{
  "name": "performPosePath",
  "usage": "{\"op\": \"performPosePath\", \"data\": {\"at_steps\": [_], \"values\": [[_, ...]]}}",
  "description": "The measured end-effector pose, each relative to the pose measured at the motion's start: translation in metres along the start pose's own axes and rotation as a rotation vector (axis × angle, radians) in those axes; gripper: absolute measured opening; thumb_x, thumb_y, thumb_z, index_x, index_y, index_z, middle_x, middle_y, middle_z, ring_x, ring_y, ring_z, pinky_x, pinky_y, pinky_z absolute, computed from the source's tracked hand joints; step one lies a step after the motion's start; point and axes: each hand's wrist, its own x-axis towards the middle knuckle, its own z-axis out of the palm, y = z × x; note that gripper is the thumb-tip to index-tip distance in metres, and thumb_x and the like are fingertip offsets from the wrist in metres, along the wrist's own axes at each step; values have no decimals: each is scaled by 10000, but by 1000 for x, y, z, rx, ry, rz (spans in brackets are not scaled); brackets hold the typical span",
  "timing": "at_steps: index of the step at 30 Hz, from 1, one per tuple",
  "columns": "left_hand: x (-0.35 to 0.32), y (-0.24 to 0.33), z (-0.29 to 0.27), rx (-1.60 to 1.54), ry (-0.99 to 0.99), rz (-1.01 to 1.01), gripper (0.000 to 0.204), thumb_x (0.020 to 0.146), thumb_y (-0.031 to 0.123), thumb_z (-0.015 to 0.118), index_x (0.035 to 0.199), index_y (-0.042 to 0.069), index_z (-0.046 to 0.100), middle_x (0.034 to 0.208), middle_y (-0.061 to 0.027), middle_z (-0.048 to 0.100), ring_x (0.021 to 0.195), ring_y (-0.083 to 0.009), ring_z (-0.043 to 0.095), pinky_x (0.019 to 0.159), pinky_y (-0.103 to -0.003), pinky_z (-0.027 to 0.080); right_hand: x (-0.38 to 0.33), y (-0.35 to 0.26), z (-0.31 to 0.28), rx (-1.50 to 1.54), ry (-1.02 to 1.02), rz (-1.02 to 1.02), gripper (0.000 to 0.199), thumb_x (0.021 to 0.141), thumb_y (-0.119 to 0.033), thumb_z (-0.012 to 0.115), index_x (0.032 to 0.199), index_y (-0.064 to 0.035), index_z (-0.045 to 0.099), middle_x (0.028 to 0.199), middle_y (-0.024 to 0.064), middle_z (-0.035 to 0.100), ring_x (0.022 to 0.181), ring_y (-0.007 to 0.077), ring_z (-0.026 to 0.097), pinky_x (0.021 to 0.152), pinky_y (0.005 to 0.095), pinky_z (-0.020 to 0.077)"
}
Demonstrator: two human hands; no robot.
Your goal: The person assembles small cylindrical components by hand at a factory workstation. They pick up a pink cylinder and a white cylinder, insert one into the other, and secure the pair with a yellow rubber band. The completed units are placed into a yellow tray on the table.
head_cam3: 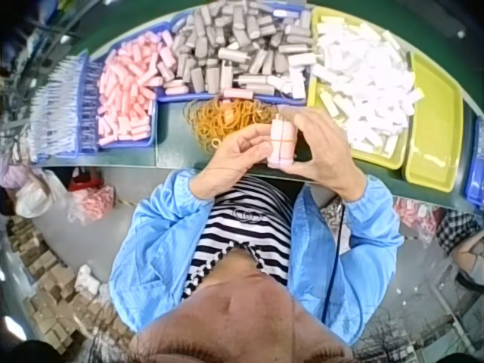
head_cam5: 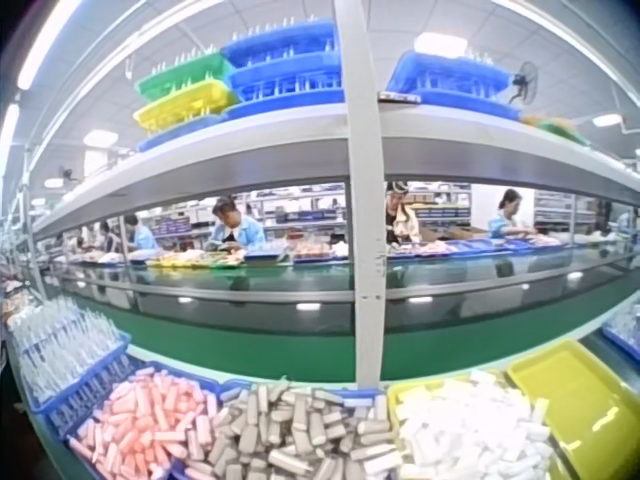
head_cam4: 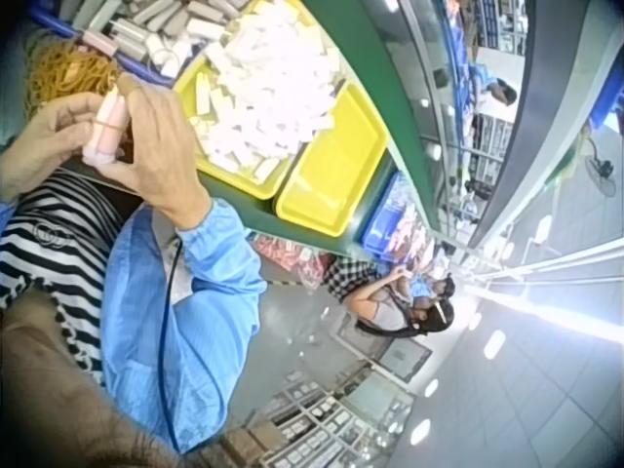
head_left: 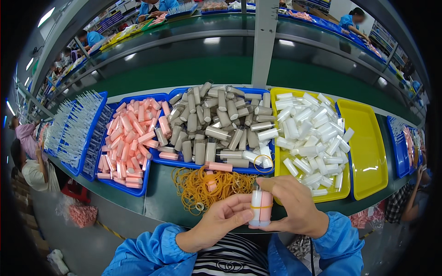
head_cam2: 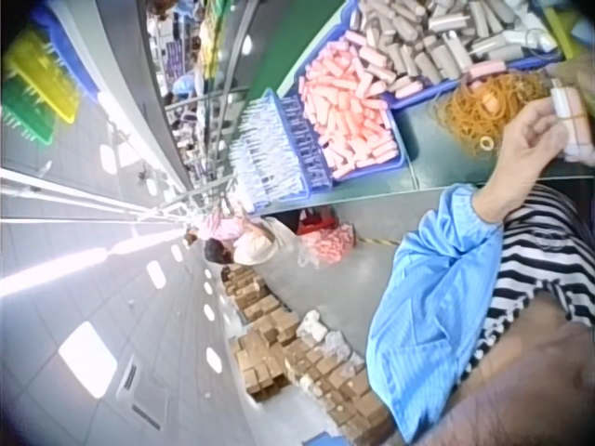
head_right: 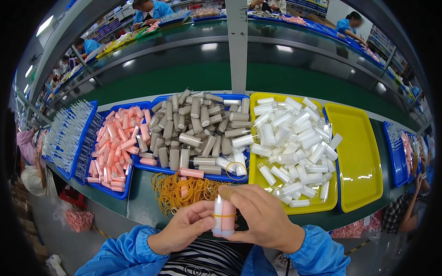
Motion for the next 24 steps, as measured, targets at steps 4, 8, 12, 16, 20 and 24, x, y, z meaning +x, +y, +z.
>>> {"op": "performPosePath", "data": {"at_steps": [4,8,12,16,20,24], "values": [[2,-4,3,85,-33,94,545,1017,135,579,1484,-26,350,1335,-138,582,1242,-197,572,1042,-327,473,-1,1,4,-87,37,-19,816,625,-254,893,1314,-3,537,1321,165,582,1119,330,607,923,399,513],[3,1,2,-14,-73,36,555,1028,154,558,1499,-22,323,1368,-161,560,1275,-218,556,1084,-339,442,5,-10,3,-35,125,38,777,639,-263,893,1294,-9,559,1320,153,576,1133,315,599,915,393,517],[3,1,1,-17,-90,76,554,1032,162,551,1501,-24,320,1386,-175,549,1281,-226,553,1096,-346,432,3,-8,-4,-91,127,14,765,633,-278,908,1267,-10,574,1276,144,588,1113,313,604,900,380,524],[3,-3,0,-22,-99,73,553,1031,167,554,1496,-27,328,1391,-180,547,1284,-230,553,1095,-351,434,-2,-4,1,-77,181,-2,725,602,-254,932,1191,-4,590,1228,145,602,1047,312,626,848,377,544],[3,-3,-2,-26,-124,64,555,1017,144,576,1490,-27,339,1394,-181,546,1290,-237,549,1101,-353,429,-5,-5,8,-89,283,-60,683,572,-222,944,1119,-8,596,1188,145,607,1010,296,639,806,381,557],[2,-4,-5,-16,-111,51,570,985,157,628,1460,-32,374,1370,-207,562,1280,-289,559,1107,-404,430,-8,-3,17,-111,361,-111,678,557,-222,949,1101,-22,596,1177,131,601,998,279,642,796,370,560]]}}
